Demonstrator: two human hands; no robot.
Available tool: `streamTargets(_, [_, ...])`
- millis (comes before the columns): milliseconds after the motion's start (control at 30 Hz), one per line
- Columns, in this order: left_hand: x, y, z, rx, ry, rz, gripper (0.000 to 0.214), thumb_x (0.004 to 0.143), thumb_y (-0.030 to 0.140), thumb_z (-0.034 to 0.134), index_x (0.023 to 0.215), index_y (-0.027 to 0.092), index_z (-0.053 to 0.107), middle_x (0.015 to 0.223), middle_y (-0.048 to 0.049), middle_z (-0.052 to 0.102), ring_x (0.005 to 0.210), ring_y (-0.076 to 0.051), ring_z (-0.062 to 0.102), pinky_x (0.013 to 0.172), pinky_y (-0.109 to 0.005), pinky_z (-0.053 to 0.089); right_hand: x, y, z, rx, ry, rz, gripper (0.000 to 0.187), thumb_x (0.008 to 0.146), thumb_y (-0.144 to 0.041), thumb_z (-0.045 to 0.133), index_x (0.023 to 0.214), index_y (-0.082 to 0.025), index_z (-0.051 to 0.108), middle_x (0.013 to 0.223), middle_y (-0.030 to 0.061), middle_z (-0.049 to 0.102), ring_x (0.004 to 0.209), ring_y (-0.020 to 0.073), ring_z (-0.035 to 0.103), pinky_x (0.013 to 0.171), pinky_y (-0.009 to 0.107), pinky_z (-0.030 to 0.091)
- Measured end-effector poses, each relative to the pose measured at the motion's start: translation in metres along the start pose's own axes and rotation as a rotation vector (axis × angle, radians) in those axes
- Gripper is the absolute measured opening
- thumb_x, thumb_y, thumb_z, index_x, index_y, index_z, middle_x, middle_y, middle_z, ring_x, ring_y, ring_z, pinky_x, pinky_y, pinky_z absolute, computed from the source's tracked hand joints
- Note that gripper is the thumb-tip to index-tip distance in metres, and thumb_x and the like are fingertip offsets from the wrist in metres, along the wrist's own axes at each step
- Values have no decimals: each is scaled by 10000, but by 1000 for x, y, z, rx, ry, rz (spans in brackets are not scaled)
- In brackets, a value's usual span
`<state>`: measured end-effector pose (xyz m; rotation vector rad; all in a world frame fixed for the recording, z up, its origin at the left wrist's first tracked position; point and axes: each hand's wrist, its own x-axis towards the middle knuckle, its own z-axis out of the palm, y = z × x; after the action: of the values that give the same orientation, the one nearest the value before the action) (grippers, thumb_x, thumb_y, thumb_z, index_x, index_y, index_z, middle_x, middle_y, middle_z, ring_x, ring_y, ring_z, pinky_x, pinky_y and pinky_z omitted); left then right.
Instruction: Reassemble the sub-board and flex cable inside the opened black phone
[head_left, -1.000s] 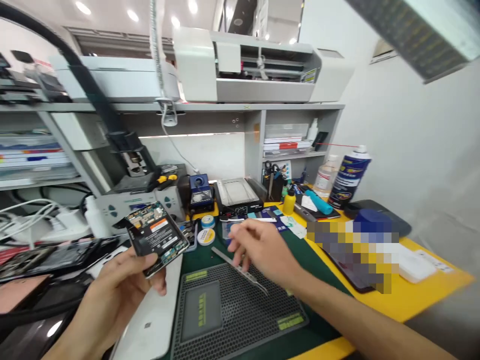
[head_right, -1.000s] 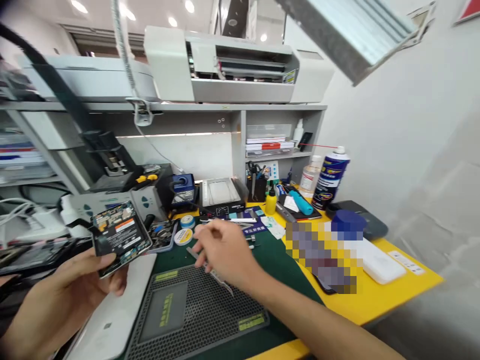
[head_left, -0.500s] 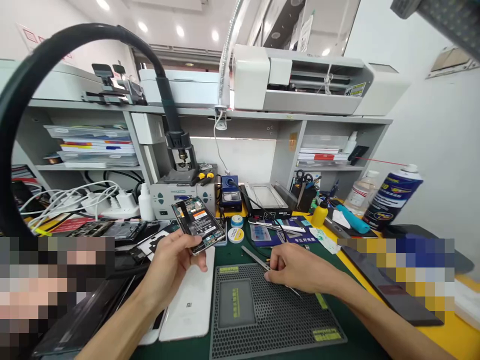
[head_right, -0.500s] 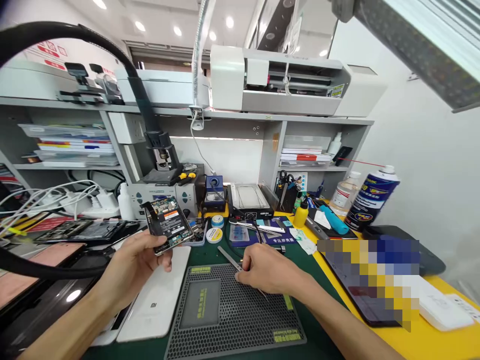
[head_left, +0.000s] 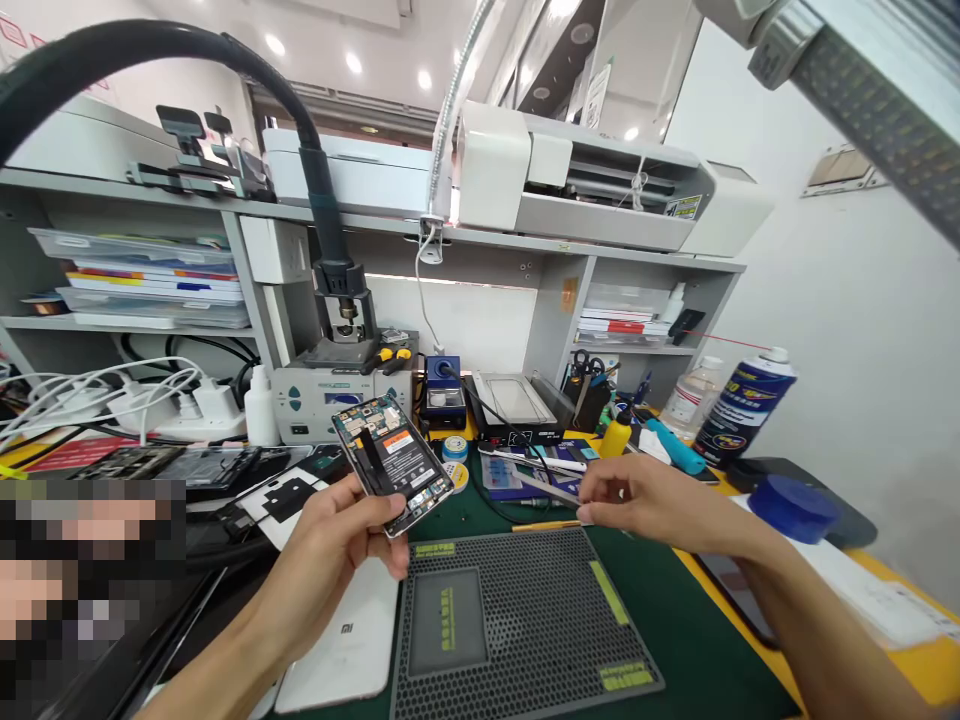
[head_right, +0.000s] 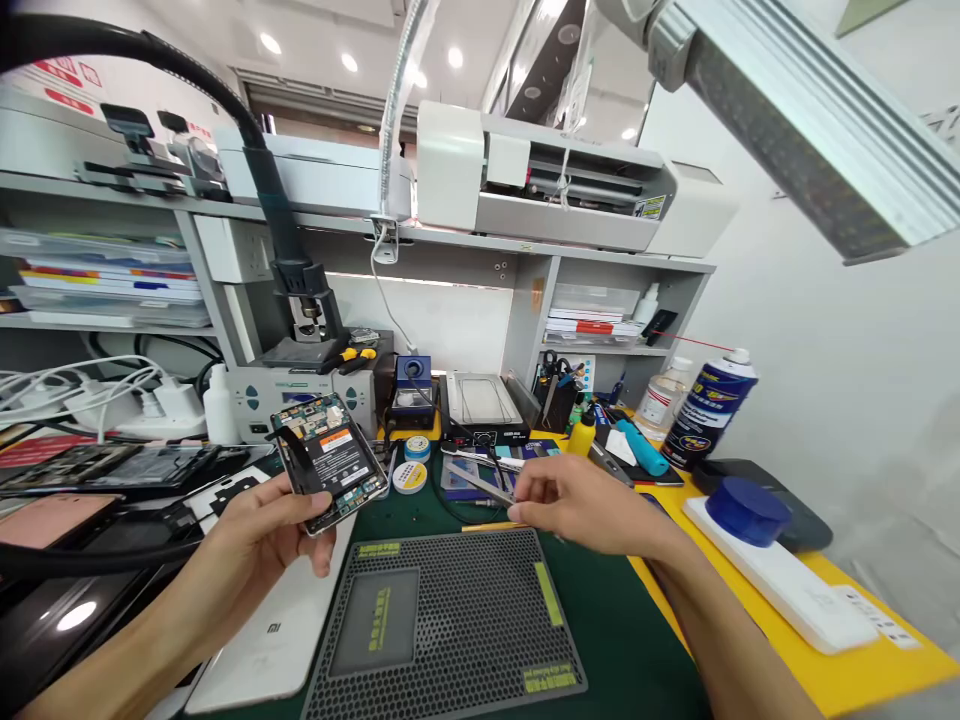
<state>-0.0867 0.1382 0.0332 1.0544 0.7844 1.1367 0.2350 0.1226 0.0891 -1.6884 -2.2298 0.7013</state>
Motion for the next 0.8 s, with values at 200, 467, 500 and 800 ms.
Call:
streamTargets(200, [-2,-5,1,4,-73,-100,103,824,244,711,891,167,695,651,-16,695,517,-152,615,559,-270,547,-25,28,-15,-209,63,54,196,906,-341,696,786,-188,724,755,11,689,670,183,603,613,309,433])
streamTargets(467, [-3,2,1,29,-202,-304,235,747,226,801,944,120,731,674,-56,708,537,-166,639,473,-252,559,-23,28,-12,-64,287,37,257,975,-407,643,908,-167,706,870,29,707,778,189,655,726,354,517])
streamTargets(500, [-4,3,2,38,-206,-317,243,747,233,810,945,115,732,691,-62,713,539,-163,641,464,-245,560,-21,28,-13,-14,322,31,267,988,-416,628,931,-165,698,878,27,706,784,188,665,737,359,532])
streamTargets(800, [-31,-13,10,107,-168,-465,314,743,280,838,956,115,677,801,-97,732,542,-160,659,421,-230,556,3,16,-13,487,316,-89,242,998,-384,638,1026,-145,666,933,41,746,842,203,744,757,387,623])
